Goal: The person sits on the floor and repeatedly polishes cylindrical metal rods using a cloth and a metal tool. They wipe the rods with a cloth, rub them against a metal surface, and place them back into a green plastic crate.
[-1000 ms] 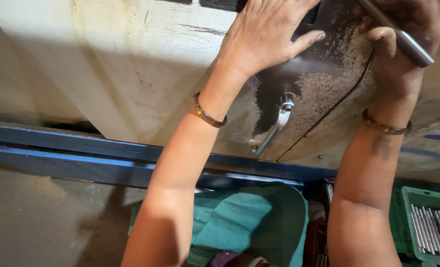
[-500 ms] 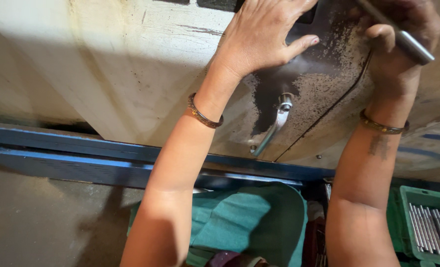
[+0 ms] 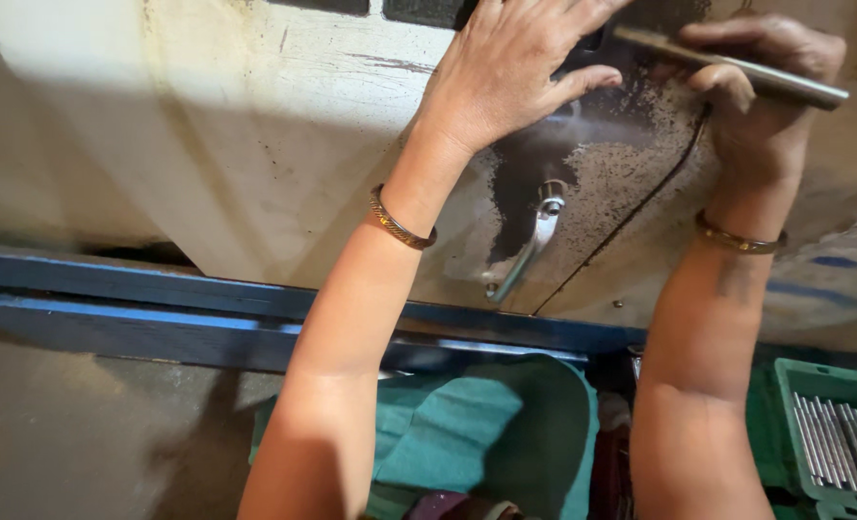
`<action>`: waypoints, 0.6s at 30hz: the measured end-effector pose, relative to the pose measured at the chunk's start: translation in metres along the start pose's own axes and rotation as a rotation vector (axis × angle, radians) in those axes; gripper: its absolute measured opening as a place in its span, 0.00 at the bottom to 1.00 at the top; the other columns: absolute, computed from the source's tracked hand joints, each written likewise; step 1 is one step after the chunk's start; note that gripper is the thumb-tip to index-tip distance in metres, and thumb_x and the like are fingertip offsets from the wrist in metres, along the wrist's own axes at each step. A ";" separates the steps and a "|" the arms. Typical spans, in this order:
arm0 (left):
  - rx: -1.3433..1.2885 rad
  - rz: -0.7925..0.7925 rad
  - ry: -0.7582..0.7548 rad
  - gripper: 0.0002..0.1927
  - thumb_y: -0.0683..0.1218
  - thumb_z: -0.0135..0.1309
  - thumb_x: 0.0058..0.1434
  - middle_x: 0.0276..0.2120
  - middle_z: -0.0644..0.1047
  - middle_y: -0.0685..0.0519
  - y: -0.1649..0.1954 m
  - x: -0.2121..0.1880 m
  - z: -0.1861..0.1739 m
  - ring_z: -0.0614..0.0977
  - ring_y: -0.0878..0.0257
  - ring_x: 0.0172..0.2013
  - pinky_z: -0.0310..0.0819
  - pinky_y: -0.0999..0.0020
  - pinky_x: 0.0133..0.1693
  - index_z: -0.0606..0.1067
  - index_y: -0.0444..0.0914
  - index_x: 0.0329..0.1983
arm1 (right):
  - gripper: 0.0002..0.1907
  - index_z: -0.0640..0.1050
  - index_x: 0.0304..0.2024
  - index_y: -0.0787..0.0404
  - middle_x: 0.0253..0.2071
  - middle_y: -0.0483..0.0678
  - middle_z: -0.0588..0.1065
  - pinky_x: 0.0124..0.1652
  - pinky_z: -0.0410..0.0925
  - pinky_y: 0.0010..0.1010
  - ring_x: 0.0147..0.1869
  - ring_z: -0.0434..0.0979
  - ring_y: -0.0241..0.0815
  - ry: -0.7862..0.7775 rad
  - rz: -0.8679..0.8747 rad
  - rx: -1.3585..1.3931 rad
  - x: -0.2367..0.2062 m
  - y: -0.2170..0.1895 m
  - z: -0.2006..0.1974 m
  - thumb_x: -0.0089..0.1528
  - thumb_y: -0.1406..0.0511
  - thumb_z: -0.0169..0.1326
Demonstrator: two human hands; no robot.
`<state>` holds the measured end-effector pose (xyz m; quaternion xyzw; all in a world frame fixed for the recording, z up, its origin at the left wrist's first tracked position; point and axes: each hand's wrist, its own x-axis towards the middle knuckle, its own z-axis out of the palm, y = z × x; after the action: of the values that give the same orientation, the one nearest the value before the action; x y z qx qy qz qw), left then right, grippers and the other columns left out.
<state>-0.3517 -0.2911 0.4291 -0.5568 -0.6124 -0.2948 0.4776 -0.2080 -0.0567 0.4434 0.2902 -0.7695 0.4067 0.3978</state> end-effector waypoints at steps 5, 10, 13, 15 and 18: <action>-0.032 -0.028 -0.117 0.23 0.58 0.60 0.68 0.55 0.76 0.58 0.002 0.001 0.000 0.74 0.58 0.55 0.65 0.56 0.54 0.75 0.49 0.63 | 0.34 0.78 0.50 0.78 0.41 0.56 0.79 0.43 0.79 0.27 0.44 0.85 0.46 -0.028 -0.031 0.007 0.002 -0.006 0.009 0.68 0.48 0.64; 0.040 0.021 -0.049 0.19 0.59 0.63 0.66 0.49 0.75 0.56 0.005 -0.001 -0.007 0.75 0.57 0.53 0.67 0.56 0.52 0.76 0.44 0.50 | 0.39 0.75 0.51 0.78 0.39 0.56 0.79 0.42 0.78 0.25 0.43 0.85 0.45 -0.059 0.017 0.008 0.008 -0.016 0.020 0.64 0.44 0.63; 0.046 0.049 -0.049 0.17 0.56 0.64 0.63 0.47 0.74 0.54 0.006 0.002 -0.008 0.75 0.56 0.52 0.68 0.56 0.50 0.76 0.41 0.46 | 0.41 0.75 0.51 0.77 0.37 0.56 0.79 0.40 0.76 0.25 0.41 0.84 0.45 -0.056 0.048 -0.003 0.010 -0.017 0.022 0.62 0.42 0.64; 0.030 0.048 -0.040 0.15 0.53 0.64 0.62 0.46 0.74 0.53 0.007 0.001 -0.008 0.75 0.56 0.51 0.68 0.56 0.51 0.76 0.40 0.44 | 0.41 0.75 0.52 0.75 0.38 0.55 0.79 0.40 0.77 0.24 0.43 0.85 0.45 -0.062 0.051 0.017 0.009 -0.014 0.021 0.62 0.42 0.64; -0.038 0.021 -0.013 0.13 0.52 0.63 0.65 0.44 0.75 0.53 0.007 0.000 -0.008 0.76 0.55 0.50 0.68 0.56 0.52 0.76 0.39 0.43 | 0.40 0.76 0.55 0.73 0.38 0.54 0.79 0.40 0.77 0.25 0.41 0.84 0.44 -0.063 -0.030 0.021 0.007 -0.005 0.014 0.62 0.43 0.63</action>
<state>-0.3429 -0.2971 0.4314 -0.5740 -0.6041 -0.2975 0.4659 -0.2130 -0.0724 0.4459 0.3184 -0.7729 0.3994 0.3765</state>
